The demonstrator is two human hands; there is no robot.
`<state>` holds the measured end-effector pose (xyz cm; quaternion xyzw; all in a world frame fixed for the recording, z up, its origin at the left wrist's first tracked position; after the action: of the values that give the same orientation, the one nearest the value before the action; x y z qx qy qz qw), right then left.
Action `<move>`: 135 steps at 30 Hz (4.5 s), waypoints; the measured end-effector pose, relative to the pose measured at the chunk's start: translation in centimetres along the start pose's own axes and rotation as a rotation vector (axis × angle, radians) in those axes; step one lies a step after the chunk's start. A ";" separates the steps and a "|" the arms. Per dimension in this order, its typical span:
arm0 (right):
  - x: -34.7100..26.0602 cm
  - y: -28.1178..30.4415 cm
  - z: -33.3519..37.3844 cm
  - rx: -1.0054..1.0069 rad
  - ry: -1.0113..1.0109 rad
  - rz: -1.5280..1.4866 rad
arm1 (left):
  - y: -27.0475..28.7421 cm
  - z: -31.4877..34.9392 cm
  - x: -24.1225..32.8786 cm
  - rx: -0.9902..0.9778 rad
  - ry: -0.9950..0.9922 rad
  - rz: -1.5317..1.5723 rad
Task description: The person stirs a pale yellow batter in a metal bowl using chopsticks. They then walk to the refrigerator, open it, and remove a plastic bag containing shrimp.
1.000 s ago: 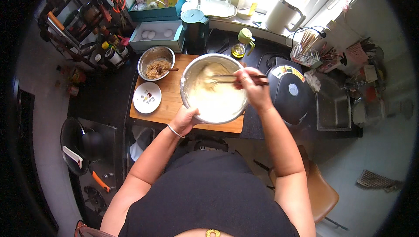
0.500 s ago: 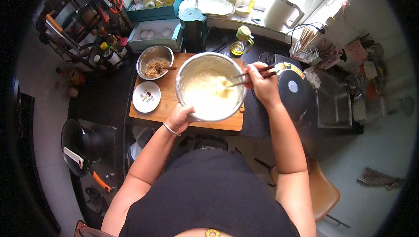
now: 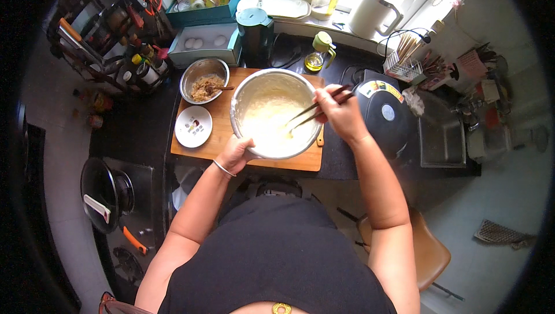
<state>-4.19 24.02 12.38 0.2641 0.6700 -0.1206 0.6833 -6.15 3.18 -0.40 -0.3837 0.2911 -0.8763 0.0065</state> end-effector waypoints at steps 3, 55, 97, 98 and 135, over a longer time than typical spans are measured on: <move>-2.3 1.5 0.2 0.015 0.063 -0.111 | 0.7 0.2 0.3 0.049 -0.018 -0.050; 5.9 0.0 3.4 0.170 0.015 -0.006 | 6.0 -7.9 -6.7 0.146 0.113 -0.030; 8.4 -6.6 8.7 -0.151 0.736 0.540 | 7.0 -2.3 -7.1 0.322 0.514 0.072; 8.0 -6.3 8.9 -0.122 0.747 0.511 | 7.2 -2.2 -6.9 0.334 0.530 0.065; 8.5 -7.5 9.8 -0.178 0.746 0.468 | 8.3 -2.6 -7.1 0.294 0.414 -0.036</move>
<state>0.84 14.28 2.16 0.3742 0.8005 0.1990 0.4237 -4.63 -0.73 -10.85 -0.1961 0.1488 -0.9691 -0.0134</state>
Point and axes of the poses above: each hand's wrist, its own z-axis away from the middle knuckle, its own y-axis out of the back of the hand, x = y × z, the point moved 9 cm from there along -z, towards the middle knuckle, and after that the axes turned 13 degrees about x, right-handed, at the moved point
